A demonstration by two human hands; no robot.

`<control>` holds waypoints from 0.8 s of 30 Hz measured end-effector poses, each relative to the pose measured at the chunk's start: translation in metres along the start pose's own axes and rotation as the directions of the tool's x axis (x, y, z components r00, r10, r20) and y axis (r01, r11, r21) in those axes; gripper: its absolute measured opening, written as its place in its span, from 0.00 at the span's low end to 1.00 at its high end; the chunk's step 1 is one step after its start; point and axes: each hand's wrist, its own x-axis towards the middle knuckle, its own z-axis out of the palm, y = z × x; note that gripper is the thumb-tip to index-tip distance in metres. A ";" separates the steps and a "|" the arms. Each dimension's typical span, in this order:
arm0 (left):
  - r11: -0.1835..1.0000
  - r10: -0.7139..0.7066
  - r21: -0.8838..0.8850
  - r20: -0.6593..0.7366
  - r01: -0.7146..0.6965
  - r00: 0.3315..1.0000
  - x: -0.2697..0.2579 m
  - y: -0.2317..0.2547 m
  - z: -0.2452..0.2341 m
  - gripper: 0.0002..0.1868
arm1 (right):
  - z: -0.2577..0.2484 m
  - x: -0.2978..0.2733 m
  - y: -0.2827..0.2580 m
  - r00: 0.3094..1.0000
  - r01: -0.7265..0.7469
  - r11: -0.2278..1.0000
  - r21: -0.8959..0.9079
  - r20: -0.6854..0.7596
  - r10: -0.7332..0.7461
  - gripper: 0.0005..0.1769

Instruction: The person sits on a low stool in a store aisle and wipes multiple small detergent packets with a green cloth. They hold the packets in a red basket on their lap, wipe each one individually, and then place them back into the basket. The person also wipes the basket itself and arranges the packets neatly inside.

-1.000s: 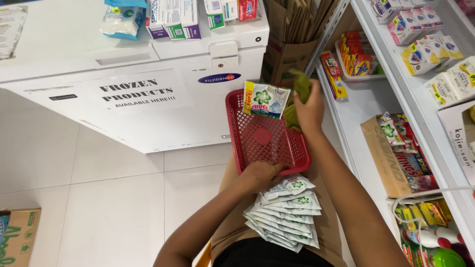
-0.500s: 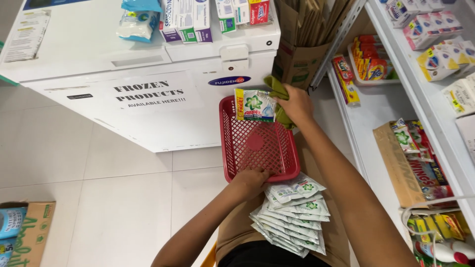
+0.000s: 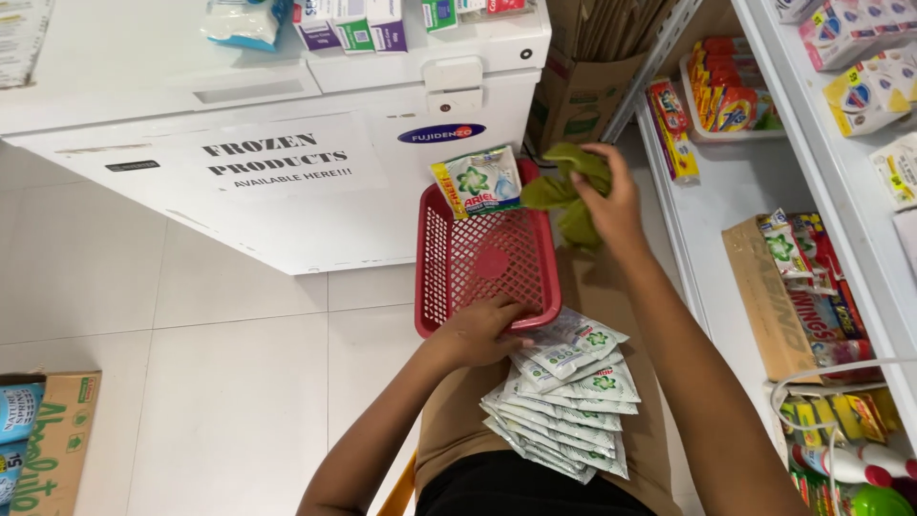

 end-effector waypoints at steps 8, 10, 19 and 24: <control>0.929 -0.072 0.365 0.004 0.065 0.997 0.038 -0.002 0.056 0.22 | -0.099 -0.080 -0.006 0.861 -0.400 0.884 -0.243 0.232 0.453 0.19; 0.908 -0.060 0.414 -0.019 0.063 0.998 0.047 -0.008 0.071 0.18 | -0.107 -0.102 -0.021 0.760 -0.454 0.824 -0.338 0.336 0.556 0.20; 0.916 -0.041 0.399 -0.013 0.043 0.999 0.038 -0.009 0.053 0.23 | -0.119 -0.152 -0.013 0.507 -0.140 0.812 -0.566 0.664 0.550 0.38; 0.988 0.052 0.137 0.109 -0.067 0.993 0.023 0.009 0.028 0.34 | -0.112 -0.171 0.019 0.727 0.313 0.591 -0.744 0.588 0.354 0.33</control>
